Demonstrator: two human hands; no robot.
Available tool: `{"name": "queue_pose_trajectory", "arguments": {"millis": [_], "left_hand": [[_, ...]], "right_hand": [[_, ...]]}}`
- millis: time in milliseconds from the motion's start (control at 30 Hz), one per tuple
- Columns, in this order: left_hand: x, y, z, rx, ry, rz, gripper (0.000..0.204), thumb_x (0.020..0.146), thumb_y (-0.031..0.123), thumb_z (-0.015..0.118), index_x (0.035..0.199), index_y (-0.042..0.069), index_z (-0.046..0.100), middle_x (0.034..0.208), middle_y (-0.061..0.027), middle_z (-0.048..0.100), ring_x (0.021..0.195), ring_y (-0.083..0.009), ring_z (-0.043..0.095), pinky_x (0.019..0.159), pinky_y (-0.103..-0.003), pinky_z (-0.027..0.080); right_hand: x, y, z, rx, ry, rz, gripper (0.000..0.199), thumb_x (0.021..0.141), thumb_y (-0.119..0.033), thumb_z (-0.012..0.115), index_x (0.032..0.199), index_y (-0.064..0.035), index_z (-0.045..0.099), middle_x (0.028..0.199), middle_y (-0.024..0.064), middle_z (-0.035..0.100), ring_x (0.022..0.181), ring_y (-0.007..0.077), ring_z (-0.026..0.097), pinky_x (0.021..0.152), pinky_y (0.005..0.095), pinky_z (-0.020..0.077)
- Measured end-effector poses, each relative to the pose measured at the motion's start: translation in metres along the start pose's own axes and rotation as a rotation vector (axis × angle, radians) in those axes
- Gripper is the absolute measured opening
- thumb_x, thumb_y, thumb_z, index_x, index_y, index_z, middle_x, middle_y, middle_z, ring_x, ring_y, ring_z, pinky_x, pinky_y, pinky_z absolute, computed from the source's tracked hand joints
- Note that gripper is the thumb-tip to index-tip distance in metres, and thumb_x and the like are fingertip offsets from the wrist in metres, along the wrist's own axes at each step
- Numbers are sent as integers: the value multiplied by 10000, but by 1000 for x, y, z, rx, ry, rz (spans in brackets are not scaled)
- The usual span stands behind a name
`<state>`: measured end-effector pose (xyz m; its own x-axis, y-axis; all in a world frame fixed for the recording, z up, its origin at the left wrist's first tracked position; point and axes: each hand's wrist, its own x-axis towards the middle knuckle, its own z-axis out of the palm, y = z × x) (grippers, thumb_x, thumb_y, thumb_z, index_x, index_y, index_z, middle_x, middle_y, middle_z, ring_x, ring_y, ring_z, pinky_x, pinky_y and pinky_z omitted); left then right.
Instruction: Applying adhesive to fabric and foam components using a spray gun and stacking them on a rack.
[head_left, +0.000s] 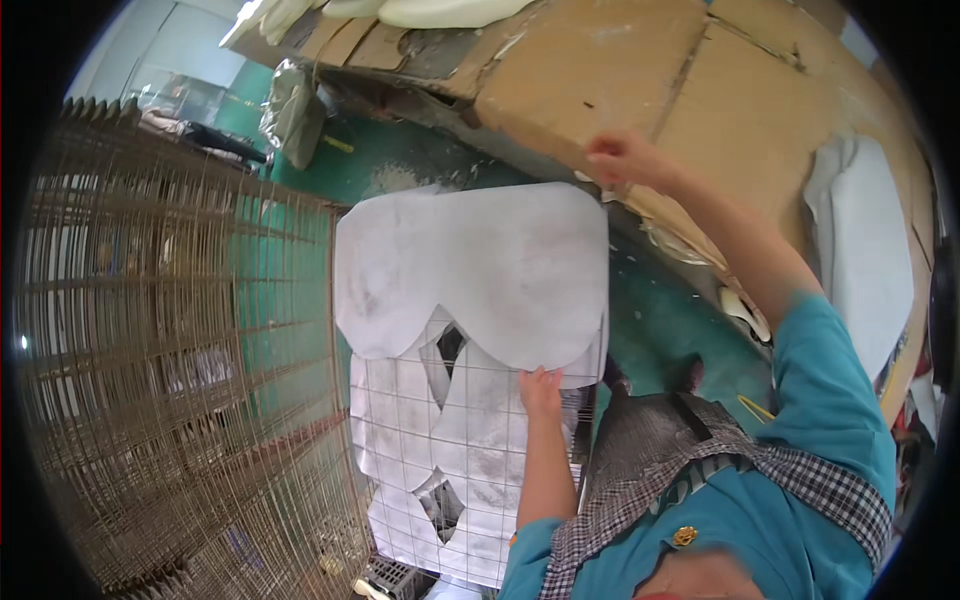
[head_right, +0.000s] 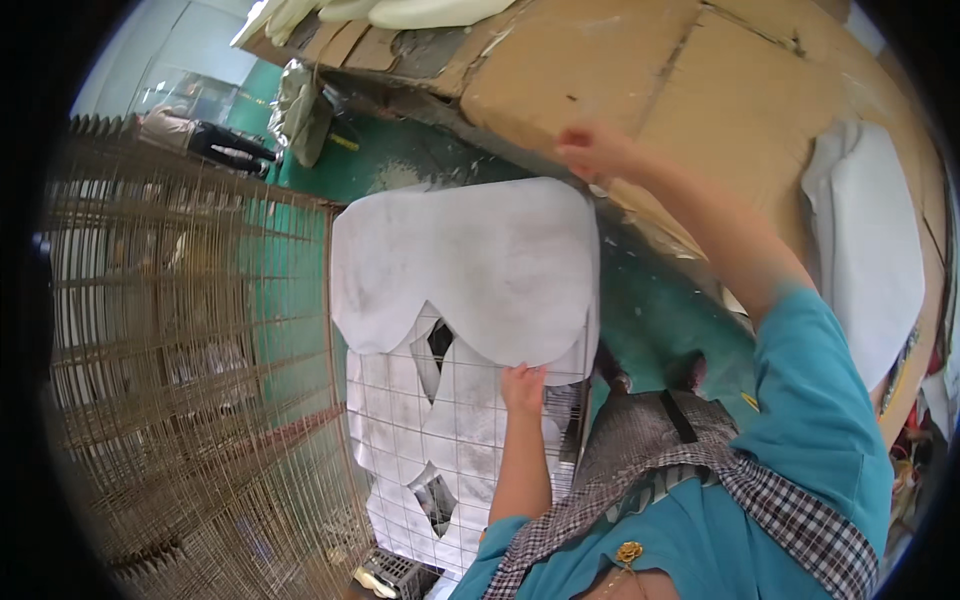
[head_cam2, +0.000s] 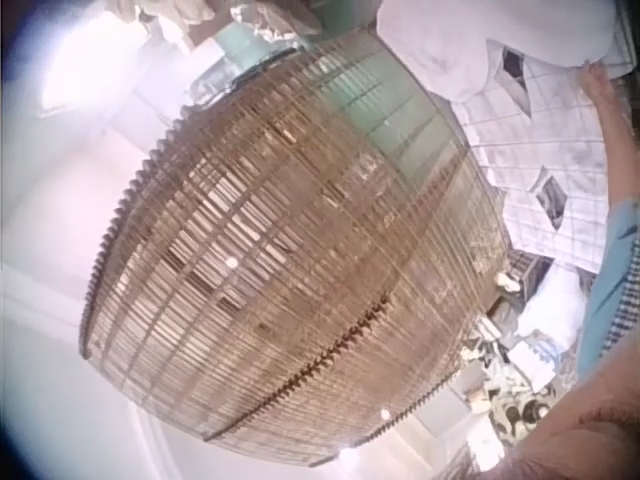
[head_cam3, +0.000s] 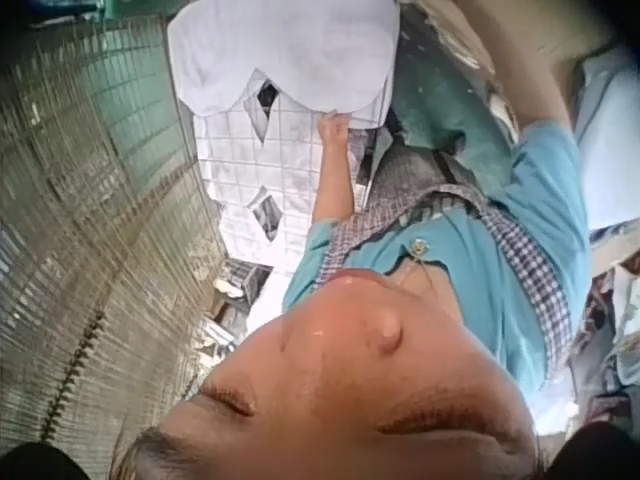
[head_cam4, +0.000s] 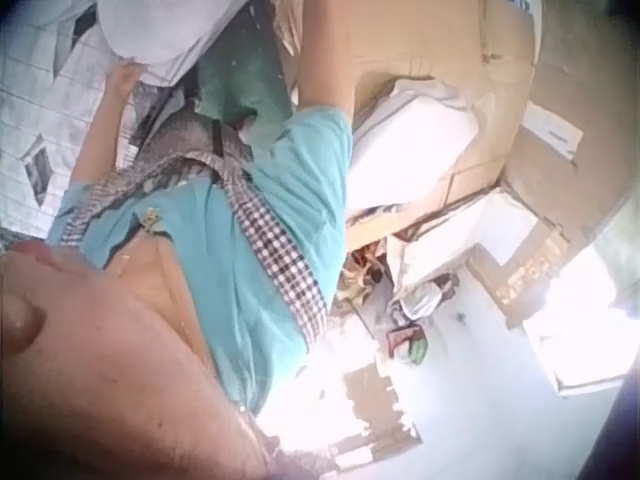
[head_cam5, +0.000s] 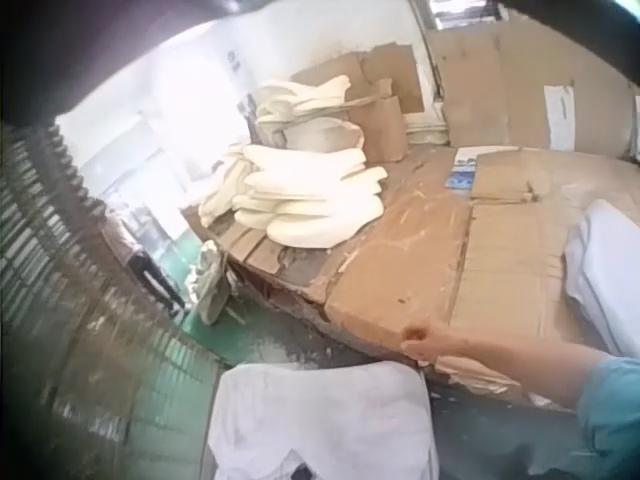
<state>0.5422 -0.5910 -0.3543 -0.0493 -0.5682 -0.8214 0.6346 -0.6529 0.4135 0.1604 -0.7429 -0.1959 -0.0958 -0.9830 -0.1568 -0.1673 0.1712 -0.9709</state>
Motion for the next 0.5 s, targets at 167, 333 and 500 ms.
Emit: {"name": "queue_pose_trajectory", "arguments": {"millis": [167,333,500], "left_hand": [[-21,-31,2,212,138,72,514,808,20,472,1267,133,270,1083,-120,459,893,-288,538,744,-409,479],[-44,-75,42,423,176,67,435,817,46,480,1215,119,322,1067,-130,494,720,-261,576,606,-332,519],[-116,-161,162,956,-284,617,433,771,-3,528,1192,33,435,1017,-121,543,802,-214,551,704,-311,470]], "right_hand": [[-208,36,-125,-60,555,-11,213,849,-134,569,1029,-22,562,870,13,576,774,87,546,701,228,468],[-481,95,-262,-1097,1234,320,315,734,-44,582,1048,-23,557,1004,153,585,920,250,561,786,327,458],[-615,198,-254,-906,1158,678,475,672,-32,561,1139,-20,475,1085,227,505,1063,372,454,934,411,357]]}}
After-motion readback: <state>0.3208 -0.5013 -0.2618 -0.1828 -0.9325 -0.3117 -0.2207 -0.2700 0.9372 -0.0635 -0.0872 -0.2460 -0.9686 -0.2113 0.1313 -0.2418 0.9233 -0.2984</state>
